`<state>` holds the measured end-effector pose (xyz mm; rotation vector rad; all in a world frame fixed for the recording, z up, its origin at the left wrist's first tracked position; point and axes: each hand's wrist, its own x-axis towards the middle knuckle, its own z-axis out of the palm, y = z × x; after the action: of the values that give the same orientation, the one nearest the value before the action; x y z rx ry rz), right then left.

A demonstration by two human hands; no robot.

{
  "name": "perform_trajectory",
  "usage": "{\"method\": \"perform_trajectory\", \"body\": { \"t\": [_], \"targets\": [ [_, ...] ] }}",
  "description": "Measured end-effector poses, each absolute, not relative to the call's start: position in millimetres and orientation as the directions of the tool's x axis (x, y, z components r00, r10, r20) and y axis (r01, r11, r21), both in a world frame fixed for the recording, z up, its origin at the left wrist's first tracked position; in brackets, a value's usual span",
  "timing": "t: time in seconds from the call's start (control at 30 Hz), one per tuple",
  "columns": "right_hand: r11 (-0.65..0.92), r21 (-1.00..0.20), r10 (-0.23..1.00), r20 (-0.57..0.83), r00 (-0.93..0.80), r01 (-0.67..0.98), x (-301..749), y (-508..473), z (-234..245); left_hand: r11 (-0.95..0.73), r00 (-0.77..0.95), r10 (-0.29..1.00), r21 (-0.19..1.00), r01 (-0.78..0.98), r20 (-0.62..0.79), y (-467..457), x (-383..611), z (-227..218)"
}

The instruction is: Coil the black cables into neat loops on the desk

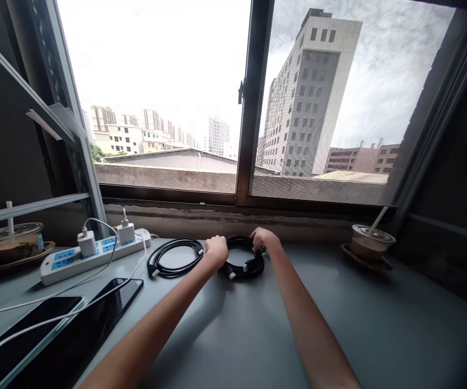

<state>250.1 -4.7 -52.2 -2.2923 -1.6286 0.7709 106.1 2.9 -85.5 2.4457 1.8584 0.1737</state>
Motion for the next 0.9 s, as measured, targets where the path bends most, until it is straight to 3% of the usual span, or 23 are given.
{"method": "perform_trajectory", "body": {
  "t": [0.17, 0.37, 0.53, 0.67, 0.9],
  "targets": [
    [-0.323, -0.539, 0.947, -0.183, 0.266, 0.778, 254.1, -7.7, -40.9, -0.261, 0.246, 0.959, 0.096, 0.961, 0.141, 1.7, 102.8, -78.9],
    [-0.136, -0.711, 0.969, 0.049, 0.241, 0.69, 271.3, -28.9, -13.5, -0.219, 0.164, 0.924, 0.125, 0.968, 0.347, 3.8, 87.5, -43.7],
    [0.062, -0.812, 0.932, 0.255, 0.258, 0.58, 289.6, -57.1, 10.5, -0.202, 0.034, 0.884, 0.314, 0.928, 0.467, 8.3, 56.8, -10.5],
    [0.158, -0.84, 0.856, 0.378, 0.352, 0.519, 303.8, -75.1, 20.5, -0.178, -0.055, 0.898, 0.476, 0.861, 0.436, 11.3, 29.3, 2.7],
    [0.363, -0.842, 0.724, 0.524, 0.448, 0.399, 306.4, -93.7, 30.8, -0.104, -0.163, 0.906, 0.581, 0.807, 0.39, 12.2, -10.4, 14.4]
  ]
}}
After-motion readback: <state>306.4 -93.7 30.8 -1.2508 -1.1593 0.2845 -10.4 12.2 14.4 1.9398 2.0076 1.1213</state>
